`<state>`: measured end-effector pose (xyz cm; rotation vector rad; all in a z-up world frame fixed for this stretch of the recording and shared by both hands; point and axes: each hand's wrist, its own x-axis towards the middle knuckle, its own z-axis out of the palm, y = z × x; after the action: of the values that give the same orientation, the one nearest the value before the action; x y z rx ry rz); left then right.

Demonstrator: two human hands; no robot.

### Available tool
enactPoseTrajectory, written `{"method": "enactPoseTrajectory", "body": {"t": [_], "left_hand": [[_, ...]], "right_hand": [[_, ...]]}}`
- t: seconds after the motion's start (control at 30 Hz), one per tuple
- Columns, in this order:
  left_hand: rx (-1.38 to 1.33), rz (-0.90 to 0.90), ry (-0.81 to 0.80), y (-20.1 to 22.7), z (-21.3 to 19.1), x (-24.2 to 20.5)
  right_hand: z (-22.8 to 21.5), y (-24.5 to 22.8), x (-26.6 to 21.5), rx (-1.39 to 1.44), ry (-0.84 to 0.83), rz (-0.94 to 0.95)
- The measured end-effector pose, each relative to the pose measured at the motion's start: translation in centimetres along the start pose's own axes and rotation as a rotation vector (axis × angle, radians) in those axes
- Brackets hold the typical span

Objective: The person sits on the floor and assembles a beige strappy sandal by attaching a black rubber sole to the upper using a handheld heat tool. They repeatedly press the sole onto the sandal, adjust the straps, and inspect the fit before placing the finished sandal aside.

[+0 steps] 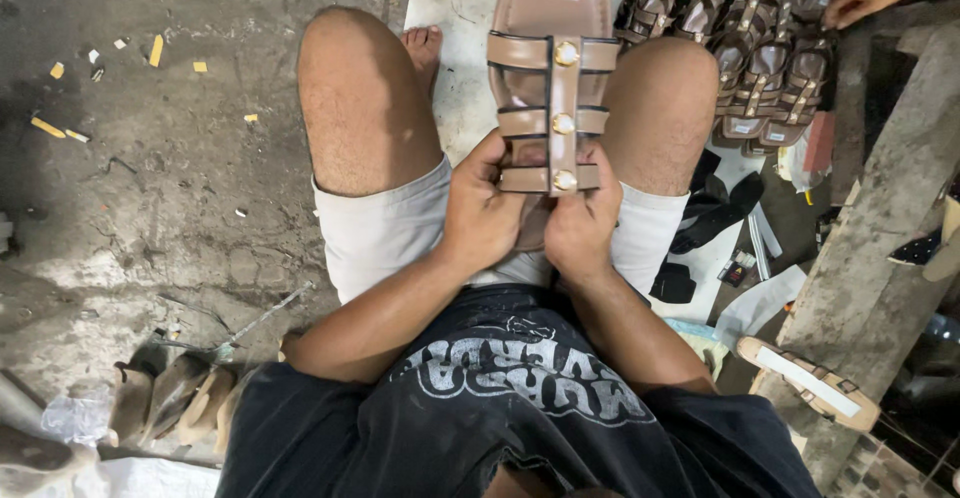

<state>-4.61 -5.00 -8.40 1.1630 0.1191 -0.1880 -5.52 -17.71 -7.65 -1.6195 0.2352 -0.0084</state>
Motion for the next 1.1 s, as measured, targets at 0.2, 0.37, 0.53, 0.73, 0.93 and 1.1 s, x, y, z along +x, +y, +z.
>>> {"method": "enactPoseTrajectory", "body": {"t": [0.2, 0.37, 0.53, 0.73, 0.93, 1.1], "left_hand": [[-0.476, -0.197, -0.252, 3.0, -5.7, 2.7], [-0.054, -0.177, -0.217, 3.8, -6.8, 3.2], [0.111, 0.010, -0.131, 3.3, -6.0, 2.9], [0.171, 0.030, -0.306, 5.9, -7.1, 2.8], [0.036, -0.212, -0.359, 8.6, -8.1, 4.2], [0.188, -0.142, -0.272, 8.8, -6.5, 4.2]], "right_hand": [[-1.6, -0.7, -1.4, -0.223, -0.063, 0.002], [-1.9, -0.4, -2.4, -0.151, -0.143, 0.048], [-1.7, -0.5, -2.4, -0.188, -0.210, 0.076], [-2.3, -0.7, -2.6, -0.131, -0.275, 0.095], [-3.6, -0.9, -4.0, -0.222, -0.317, 0.125], [-3.2, -0.4, -3.9, -0.135, -0.342, 0.160]]}}
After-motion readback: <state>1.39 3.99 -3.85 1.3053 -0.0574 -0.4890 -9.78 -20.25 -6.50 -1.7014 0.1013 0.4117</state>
